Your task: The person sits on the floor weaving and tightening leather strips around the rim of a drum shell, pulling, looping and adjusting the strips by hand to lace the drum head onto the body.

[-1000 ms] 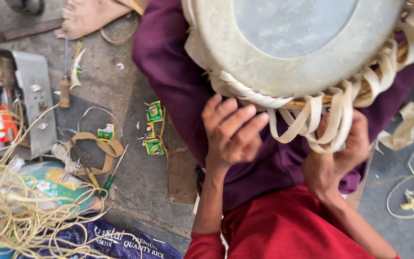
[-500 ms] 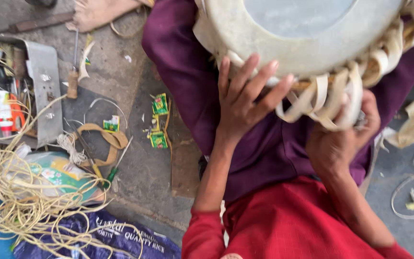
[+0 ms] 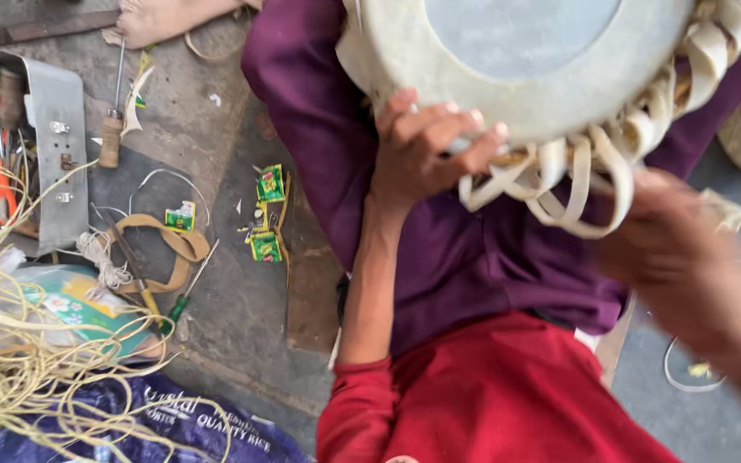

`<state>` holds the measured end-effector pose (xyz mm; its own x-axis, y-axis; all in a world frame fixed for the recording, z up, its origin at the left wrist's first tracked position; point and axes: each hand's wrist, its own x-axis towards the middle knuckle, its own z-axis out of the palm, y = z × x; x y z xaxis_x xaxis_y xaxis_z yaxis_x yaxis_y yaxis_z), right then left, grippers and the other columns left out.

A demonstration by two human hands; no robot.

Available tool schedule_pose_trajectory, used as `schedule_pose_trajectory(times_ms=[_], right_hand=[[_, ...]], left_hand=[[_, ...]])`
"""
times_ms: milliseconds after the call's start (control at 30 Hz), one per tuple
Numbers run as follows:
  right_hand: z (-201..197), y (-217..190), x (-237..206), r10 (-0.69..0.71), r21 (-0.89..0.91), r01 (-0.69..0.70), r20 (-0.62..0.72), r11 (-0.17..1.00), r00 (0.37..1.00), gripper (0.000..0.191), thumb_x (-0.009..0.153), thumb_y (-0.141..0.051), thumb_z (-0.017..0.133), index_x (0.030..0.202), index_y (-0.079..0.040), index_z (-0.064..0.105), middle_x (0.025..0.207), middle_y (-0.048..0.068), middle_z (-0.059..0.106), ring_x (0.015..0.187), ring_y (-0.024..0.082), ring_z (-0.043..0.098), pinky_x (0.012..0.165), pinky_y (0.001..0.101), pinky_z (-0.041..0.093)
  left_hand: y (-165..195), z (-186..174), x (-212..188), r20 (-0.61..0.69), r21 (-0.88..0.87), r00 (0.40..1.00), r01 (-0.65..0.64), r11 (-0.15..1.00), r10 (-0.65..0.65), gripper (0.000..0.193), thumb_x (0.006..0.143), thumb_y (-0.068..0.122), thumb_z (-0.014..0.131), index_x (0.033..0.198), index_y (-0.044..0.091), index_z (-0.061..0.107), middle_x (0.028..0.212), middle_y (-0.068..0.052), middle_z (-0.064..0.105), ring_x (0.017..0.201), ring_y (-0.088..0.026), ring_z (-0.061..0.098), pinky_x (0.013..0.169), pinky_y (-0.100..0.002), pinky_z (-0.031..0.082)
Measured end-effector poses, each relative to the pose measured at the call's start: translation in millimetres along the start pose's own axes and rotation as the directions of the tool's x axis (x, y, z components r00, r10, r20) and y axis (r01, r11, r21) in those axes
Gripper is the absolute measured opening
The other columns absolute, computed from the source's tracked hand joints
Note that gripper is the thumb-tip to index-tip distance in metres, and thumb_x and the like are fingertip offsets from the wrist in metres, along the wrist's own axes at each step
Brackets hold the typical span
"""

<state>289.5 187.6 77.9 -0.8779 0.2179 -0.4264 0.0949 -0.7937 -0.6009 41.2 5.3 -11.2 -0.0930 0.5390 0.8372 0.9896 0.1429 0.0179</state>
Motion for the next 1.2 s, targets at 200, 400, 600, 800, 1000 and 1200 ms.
schedule_pose_trajectory(times_ms=[200, 400, 600, 800, 1000, 1200], right_hand=[[-35, -9, -28, -0.063, 0.111, 0.053, 0.087, 0.992, 0.994, 0.032, 0.125, -0.020, 0.040, 0.123, 0.006, 0.058, 0.072, 0.002, 0.056, 0.057, 0.011, 0.042, 0.060, 0.0275, 0.037], [-25, 18, -3, -0.562, -0.955, 0.139, -0.034, 0.262, 0.826, 0.023, 0.111, -0.007, 0.055, 0.131, -0.005, 0.065, 0.096, 0.005, 0.065, 0.088, 0.011, 0.064, 0.080, 0.0262, 0.053], [-33, 51, 30, -0.725, -0.899, 0.352, 0.422, -0.260, 0.544, 0.028, 0.094, 0.000, 0.081, 0.119, -0.003, 0.071, 0.106, 0.018, 0.068, 0.098, 0.028, 0.067, 0.083, 0.0361, 0.054], [-23, 47, 58, -0.757, -0.765, 0.643, 0.437, -0.029, 0.486, 0.007, 0.088, -0.006, 0.064, 0.093, -0.006, 0.068, 0.089, 0.012, 0.071, 0.083, 0.026, 0.071, 0.076, 0.0364, 0.056], [-29, -18, 44, -0.393, -0.790, 0.570, 0.609, -0.226, 0.689, 0.013, 0.092, 0.000, 0.053, 0.095, -0.004, 0.065, 0.086, 0.012, 0.067, 0.074, 0.025, 0.066, 0.066, 0.0334, 0.051], [-32, -68, 4, 0.139, -0.422, -0.112, 0.034, 0.900, 0.990, 0.018, 0.091, -0.004, 0.052, 0.103, -0.008, 0.065, 0.080, 0.008, 0.061, 0.060, 0.021, 0.052, 0.051, 0.0328, 0.037]], left_hand=[[17, -16, 9, 0.053, -0.017, 0.985, 0.163, 0.987, -0.161, 0.032, 0.103, 0.020, 0.080, 0.128, 0.032, 0.064, 0.127, 0.006, 0.055, 0.126, -0.015, 0.051, 0.125, -0.045, 0.029], [30, -47, 16, 0.175, -0.070, 0.962, 0.223, 0.972, -0.208, 0.030, 0.103, 0.011, 0.074, 0.127, 0.028, 0.072, 0.132, 0.002, 0.061, 0.133, -0.019, 0.056, 0.127, -0.050, 0.034], [41, -32, 23, 0.117, -0.115, 0.949, 0.307, 0.945, -0.294, 0.028, 0.099, 0.011, 0.075, 0.122, 0.028, 0.073, 0.122, 0.003, 0.062, 0.124, -0.018, 0.059, 0.124, -0.053, 0.034], [32, -22, 22, 0.103, -0.077, 0.961, 0.264, 0.961, -0.256, 0.027, 0.103, 0.015, 0.074, 0.123, 0.033, 0.073, 0.121, 0.007, 0.063, 0.121, -0.014, 0.059, 0.125, -0.045, 0.032], [23, -5, 9, 0.068, -0.083, 0.972, 0.230, 0.970, -0.225, 0.025, 0.106, 0.040, 0.065, 0.127, 0.028, 0.070, 0.126, 0.007, 0.059, 0.124, -0.015, 0.052, 0.124, -0.043, 0.027], [18, -4, 4, 0.071, -0.077, 0.988, 0.140, 0.987, -0.135, 0.032, 0.104, 0.052, 0.068, 0.126, 0.029, 0.069, 0.124, 0.008, 0.056, 0.122, -0.014, 0.051, 0.123, -0.041, 0.027]])
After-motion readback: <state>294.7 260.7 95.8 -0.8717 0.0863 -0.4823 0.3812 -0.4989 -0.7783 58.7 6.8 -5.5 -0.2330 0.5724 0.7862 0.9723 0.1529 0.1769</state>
